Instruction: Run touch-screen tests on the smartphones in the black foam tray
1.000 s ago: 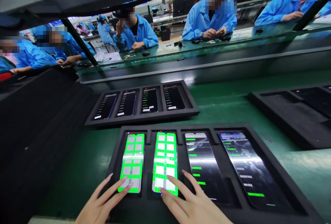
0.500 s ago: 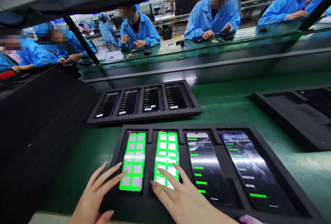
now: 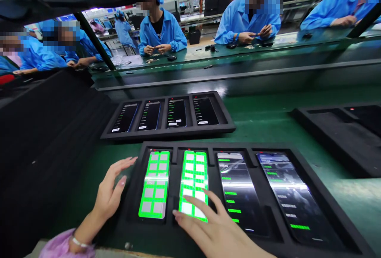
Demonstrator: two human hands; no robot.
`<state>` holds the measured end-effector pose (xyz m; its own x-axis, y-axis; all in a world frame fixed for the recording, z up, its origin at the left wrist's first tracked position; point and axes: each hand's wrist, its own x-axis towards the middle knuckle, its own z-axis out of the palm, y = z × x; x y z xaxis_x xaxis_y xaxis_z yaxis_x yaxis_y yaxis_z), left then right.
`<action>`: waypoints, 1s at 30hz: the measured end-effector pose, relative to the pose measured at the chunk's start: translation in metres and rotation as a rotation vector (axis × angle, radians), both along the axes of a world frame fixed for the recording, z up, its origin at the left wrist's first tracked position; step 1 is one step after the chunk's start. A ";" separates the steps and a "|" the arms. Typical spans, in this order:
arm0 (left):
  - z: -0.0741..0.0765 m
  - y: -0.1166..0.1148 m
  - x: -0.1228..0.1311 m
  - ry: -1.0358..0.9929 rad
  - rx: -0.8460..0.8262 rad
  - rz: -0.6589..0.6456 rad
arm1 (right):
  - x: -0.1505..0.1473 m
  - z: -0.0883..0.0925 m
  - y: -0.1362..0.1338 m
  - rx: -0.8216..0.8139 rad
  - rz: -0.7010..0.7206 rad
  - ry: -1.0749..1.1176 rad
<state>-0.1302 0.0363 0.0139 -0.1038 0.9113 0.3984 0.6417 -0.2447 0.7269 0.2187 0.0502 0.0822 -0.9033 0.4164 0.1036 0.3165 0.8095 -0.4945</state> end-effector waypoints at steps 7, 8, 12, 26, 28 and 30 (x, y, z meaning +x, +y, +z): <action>-0.029 0.075 0.008 -0.290 0.039 0.274 | -0.044 0.020 0.027 0.022 0.133 -0.027; -0.031 0.078 0.008 -0.317 0.044 0.280 | -0.053 0.020 0.030 0.014 0.194 -0.054; -0.029 0.074 0.005 -0.389 0.052 0.279 | -0.072 0.012 0.028 0.141 0.232 -0.143; -0.020 0.068 0.008 -0.399 0.030 0.209 | -0.079 -0.024 -0.004 0.554 0.094 0.038; -0.020 0.067 0.007 -0.393 0.034 0.211 | -0.080 -0.033 -0.013 0.594 0.015 0.091; -0.021 0.067 0.007 -0.384 0.040 0.210 | -0.079 -0.034 -0.016 0.622 0.043 0.077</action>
